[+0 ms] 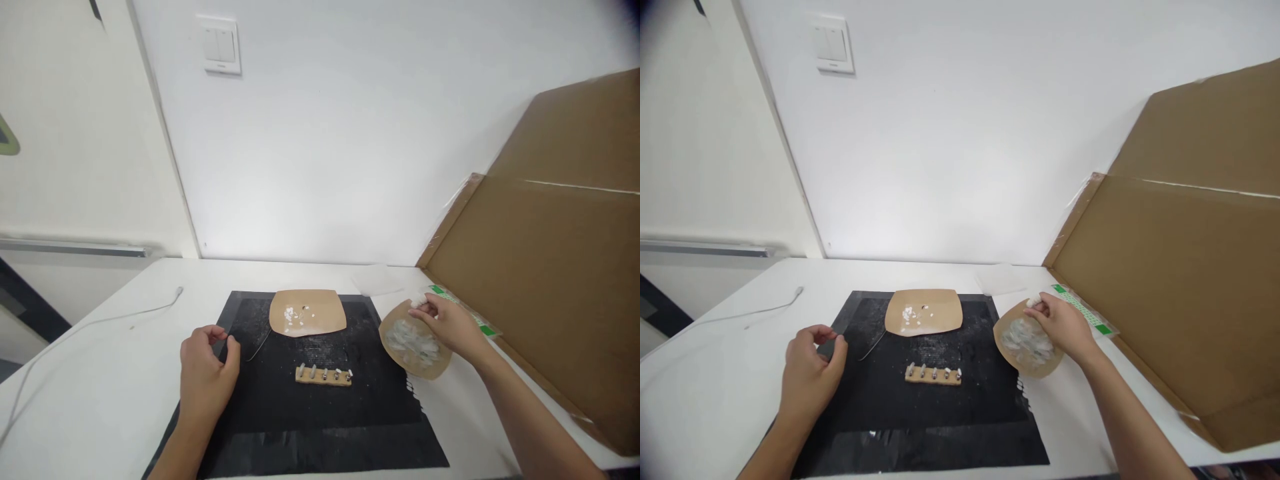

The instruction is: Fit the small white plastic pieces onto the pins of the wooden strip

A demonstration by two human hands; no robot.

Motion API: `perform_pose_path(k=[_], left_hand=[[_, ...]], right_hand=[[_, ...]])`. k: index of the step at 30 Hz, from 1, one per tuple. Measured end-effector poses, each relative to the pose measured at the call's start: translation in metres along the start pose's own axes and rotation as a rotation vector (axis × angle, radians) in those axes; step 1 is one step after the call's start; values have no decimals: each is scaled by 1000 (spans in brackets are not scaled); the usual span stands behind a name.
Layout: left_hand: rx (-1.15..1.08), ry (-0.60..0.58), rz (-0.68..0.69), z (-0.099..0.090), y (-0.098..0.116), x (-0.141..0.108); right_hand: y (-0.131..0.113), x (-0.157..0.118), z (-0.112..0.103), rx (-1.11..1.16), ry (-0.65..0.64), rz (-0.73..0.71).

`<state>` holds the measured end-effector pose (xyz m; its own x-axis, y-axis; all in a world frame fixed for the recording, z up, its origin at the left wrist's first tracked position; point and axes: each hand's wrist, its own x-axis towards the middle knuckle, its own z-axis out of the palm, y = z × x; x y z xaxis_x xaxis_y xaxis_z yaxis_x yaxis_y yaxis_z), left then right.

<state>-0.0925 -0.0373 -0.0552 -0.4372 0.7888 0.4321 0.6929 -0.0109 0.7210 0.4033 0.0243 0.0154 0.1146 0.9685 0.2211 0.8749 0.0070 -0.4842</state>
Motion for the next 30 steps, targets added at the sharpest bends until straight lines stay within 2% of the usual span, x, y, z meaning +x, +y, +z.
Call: perform_pose_path(k=[8, 12, 16, 19, 22, 24, 26, 28, 30], left_hand=[[-2, -5, -1, -1, 2, -1], [-1, -10, 4, -2, 4, -1], [0, -4, 1, -3, 3, 0], [-2, 14, -9, -2, 4, -1], [-73, 72, -12, -1, 9, -7], [-177, 100, 53, -2, 19, -12], [-247, 16, 225, -2, 37, -17], [-306, -211, 393, 0, 60, -19], [-350, -457, 487, 6, 86, -18]], right_hand=[[-21, -10, -7, 172, -66, -16], [-33, -13, -15, 289, -57, -22], [-38, -11, -21, 280, -29, 10], [-43, -13, -21, 344, -75, 11], [-54, -21, -19, 456, -91, 40], [-66, -26, -16, 498, -98, 60], [-82, -31, -14, 577, -135, 44], [-99, -34, -11, 673, -185, 0], [-117, -36, -7, 753, -224, -48]])
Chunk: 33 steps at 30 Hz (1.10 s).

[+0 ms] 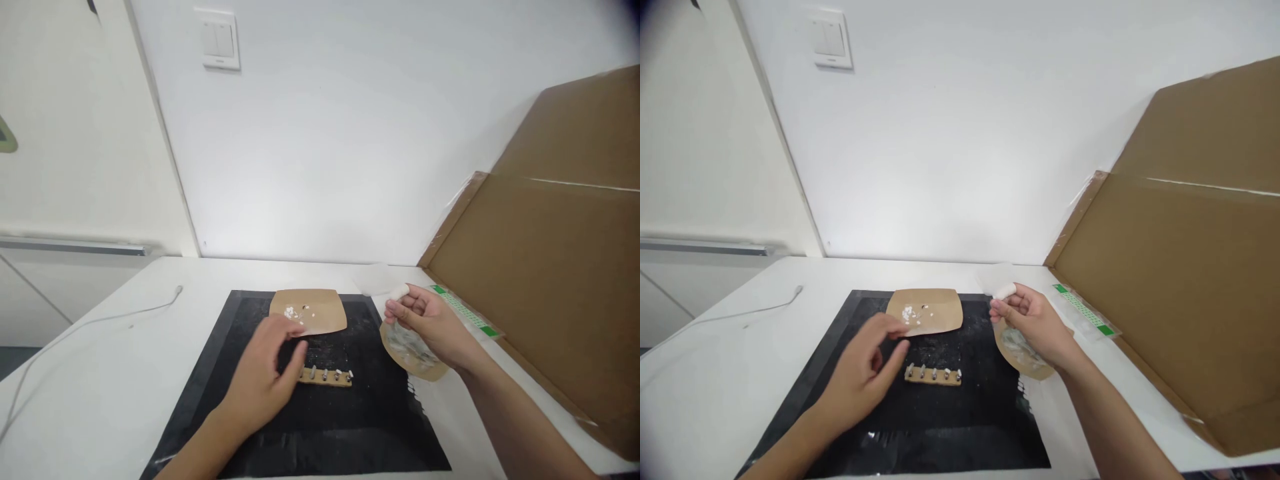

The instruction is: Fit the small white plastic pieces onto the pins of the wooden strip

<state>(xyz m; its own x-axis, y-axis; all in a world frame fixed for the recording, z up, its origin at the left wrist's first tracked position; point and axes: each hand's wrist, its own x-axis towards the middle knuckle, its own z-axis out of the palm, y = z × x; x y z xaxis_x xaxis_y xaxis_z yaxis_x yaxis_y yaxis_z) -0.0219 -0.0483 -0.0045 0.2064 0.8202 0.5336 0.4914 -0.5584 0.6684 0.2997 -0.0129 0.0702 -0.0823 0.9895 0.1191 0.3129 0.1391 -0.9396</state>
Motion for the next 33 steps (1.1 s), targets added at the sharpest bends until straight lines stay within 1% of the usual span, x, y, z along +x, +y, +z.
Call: perform_pose_path(k=[1, 2, 4, 6, 9, 12, 15, 19, 22, 24, 25, 27, 29, 30, 32, 33], left_hand=[[-53, -86, 13, 6, 8, 9], [-116, -138, 22, 12, 14, 17], [-238, -206, 23, 24, 21, 32], [-349, -226, 1, 34, 23, 41], [-460, -181, -37, 40, 20, 44], [-497, -156, -48, 36, 12, 40], [-440, -144, 5, 32, 1, 36], [-347, -46, 137, 33, -9, 36], [-281, 43, 208, 37, -12, 37], [-237, 78, 230, 39, -13, 37], [-221, 93, 240, 40, -13, 37], [-198, 121, 260, 41, -14, 36], [-176, 143, 278, 42, -16, 36], [-164, 154, 292, 42, -16, 37], [-145, 170, 327, 42, -17, 37], [-140, 173, 338, 41, -17, 37]], right_hand=[[-5, 1, 8, 30, -44, -8], [-9, 1, 17, 64, -72, -28], [-17, 2, 34, 130, -103, -38], [-23, 3, 50, 181, -153, -45], [-26, 5, 69, 291, -250, -51], [-24, 8, 81, 317, -295, -52], [-15, 13, 87, 290, -285, -66], [0, 19, 87, 271, -187, -65], [9, 23, 74, 227, -71, -73], [11, 26, 55, 98, 24, -88], [11, 27, 43, -23, 74, -90], [14, 30, 16, -314, 131, -117], [21, 32, -10, -640, 128, -75], [27, 33, -22, -768, 113, -49], [41, 33, -42, -952, 111, -3], [48, 33, -50, -1010, 132, 20]])
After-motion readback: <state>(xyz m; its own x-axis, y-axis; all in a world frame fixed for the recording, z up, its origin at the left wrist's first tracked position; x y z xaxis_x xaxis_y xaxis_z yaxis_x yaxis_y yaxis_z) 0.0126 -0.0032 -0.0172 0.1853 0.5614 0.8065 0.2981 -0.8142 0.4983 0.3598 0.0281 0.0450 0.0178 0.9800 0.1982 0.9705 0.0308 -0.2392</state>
